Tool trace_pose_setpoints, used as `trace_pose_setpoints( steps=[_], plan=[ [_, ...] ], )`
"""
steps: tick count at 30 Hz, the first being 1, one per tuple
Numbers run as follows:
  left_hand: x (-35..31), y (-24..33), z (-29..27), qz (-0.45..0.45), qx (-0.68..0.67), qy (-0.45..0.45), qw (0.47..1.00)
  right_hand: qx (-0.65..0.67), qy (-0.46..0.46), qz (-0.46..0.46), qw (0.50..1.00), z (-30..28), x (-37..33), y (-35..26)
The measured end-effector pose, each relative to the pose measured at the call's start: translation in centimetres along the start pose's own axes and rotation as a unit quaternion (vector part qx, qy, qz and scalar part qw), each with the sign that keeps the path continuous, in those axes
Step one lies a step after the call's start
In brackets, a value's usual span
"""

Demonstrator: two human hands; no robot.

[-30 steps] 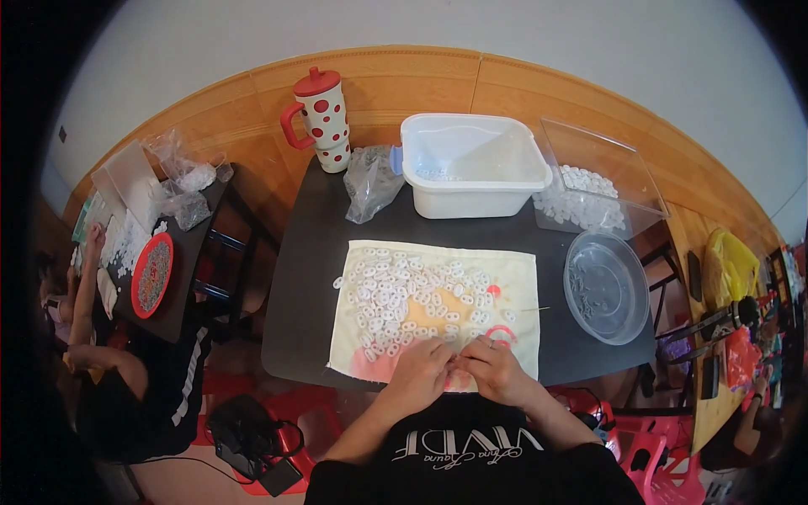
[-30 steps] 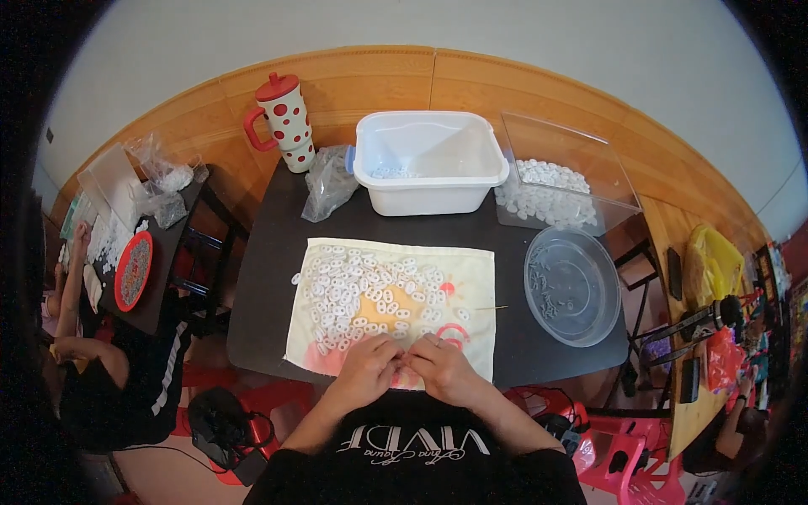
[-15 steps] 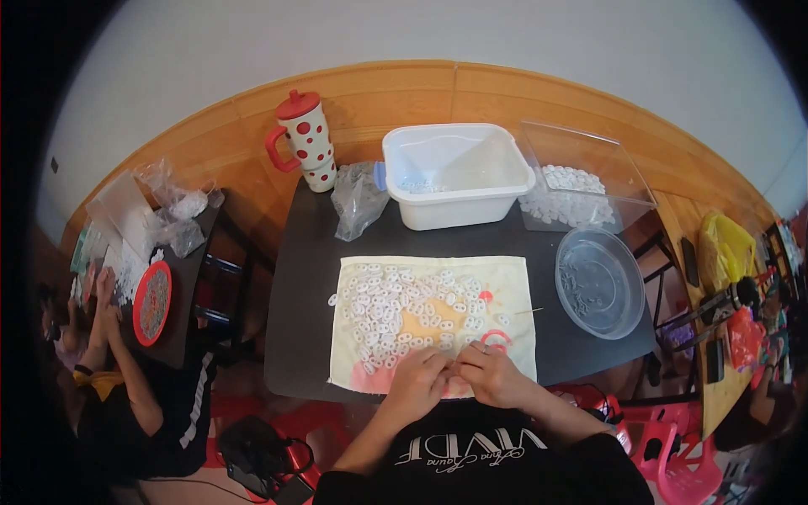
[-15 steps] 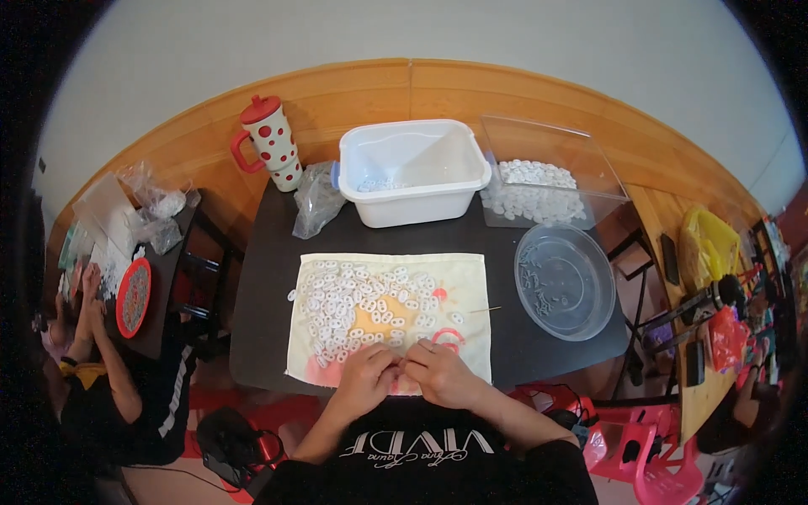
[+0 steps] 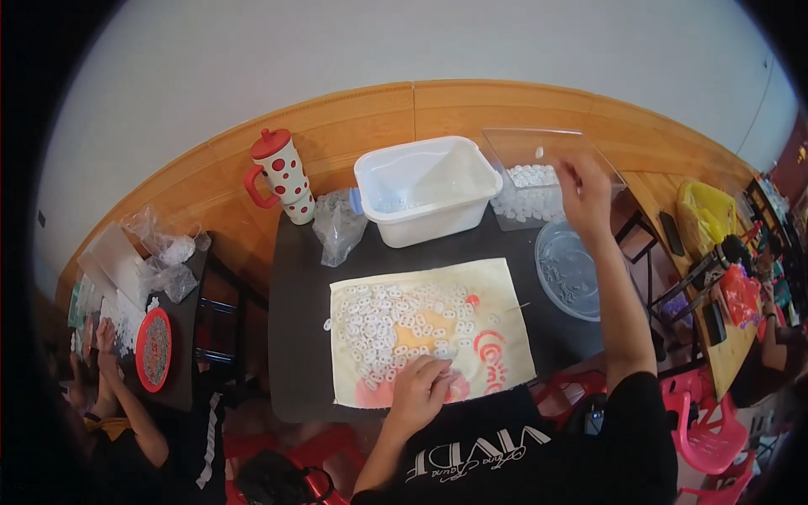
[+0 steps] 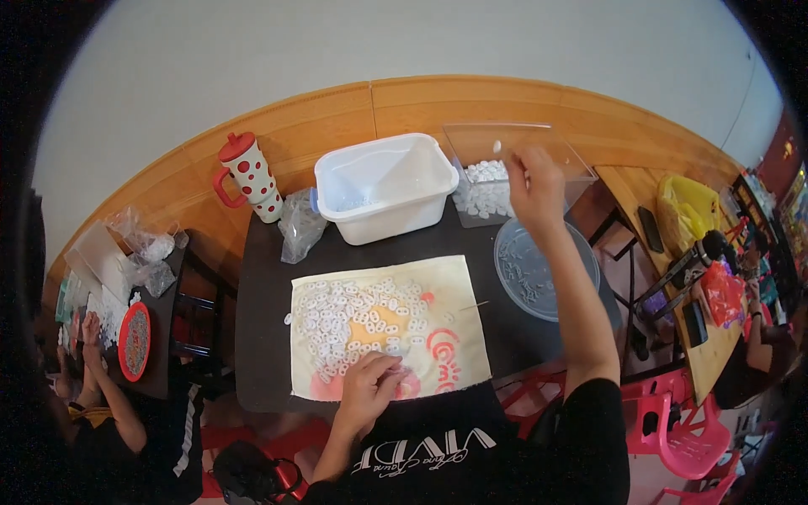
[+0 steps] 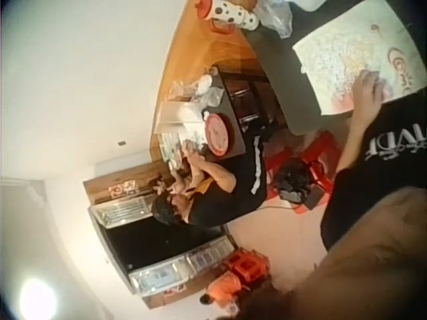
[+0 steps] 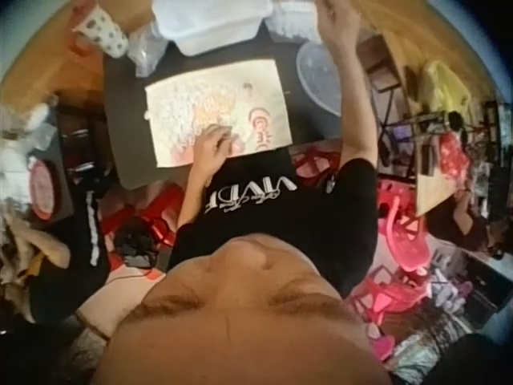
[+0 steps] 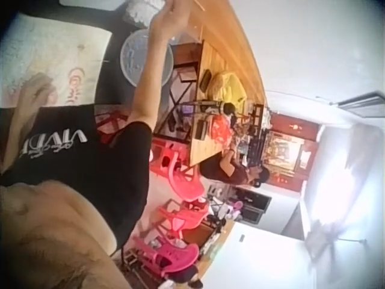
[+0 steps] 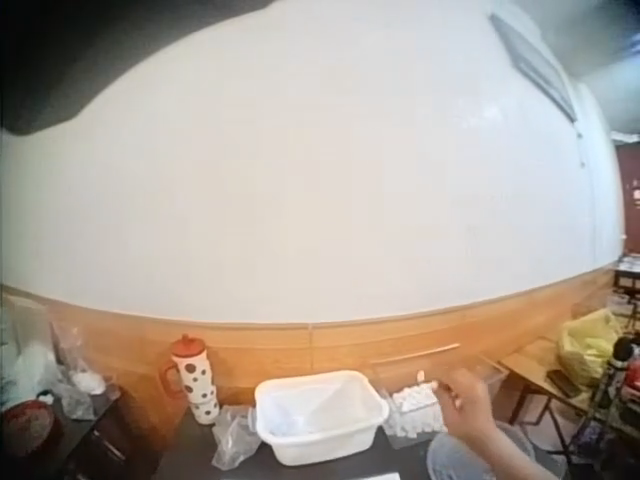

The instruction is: Assembling small white plastic components onto a patterned cardboard template.

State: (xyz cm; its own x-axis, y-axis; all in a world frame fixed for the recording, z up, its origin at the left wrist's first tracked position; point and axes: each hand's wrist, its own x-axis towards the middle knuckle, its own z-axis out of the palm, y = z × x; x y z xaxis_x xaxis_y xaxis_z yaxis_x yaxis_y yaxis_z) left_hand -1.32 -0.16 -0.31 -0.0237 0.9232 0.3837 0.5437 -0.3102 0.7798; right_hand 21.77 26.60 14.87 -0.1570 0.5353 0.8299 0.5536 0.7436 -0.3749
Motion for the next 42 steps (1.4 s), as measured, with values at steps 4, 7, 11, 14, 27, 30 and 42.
trace_pose_setpoints(
  steps=[4, 7, 11, 14, 27, 30, 42],
  plan=[
    [-0.6, 0.0, -0.1, -0.023, -0.001, 0.002, 1.000, 0.127, -0.283, 0.141, 0.940, -0.5, -8.4, -5.0],
    [-0.3, 0.2, -0.2, -0.010, 0.011, -0.015, 1.000, 0.138, -0.361, 0.013, 0.922, 0.4, -14.5, -6.0],
    [0.3, 0.3, -0.1, -0.006, 0.001, 0.002, 1.000, 0.057, -0.314, 0.004, 0.948, 0.9, -16.8, -6.0],
    [0.1, 0.3, 0.0, -0.010, -0.006, 0.011, 1.000, 0.015, -0.308, 0.012, 0.951, 0.7, -16.2, -5.6],
    [-0.4, 1.1, 0.1, -0.066, -0.022, 0.010, 0.998, 0.056, -0.367, 0.005, 0.929, 0.7, -17.6, -7.1],
    [0.2, 2.5, 0.3, -0.067, -0.039, 0.018, 0.997, 0.122, -0.385, -0.067, 0.912, 1.0, -18.9, -9.1],
    [-0.6, 2.4, -0.7, -0.048, 0.004, 0.042, 0.998, 0.015, -0.258, -0.013, 0.966, -3.8, -15.2, -3.0]
  ],
)
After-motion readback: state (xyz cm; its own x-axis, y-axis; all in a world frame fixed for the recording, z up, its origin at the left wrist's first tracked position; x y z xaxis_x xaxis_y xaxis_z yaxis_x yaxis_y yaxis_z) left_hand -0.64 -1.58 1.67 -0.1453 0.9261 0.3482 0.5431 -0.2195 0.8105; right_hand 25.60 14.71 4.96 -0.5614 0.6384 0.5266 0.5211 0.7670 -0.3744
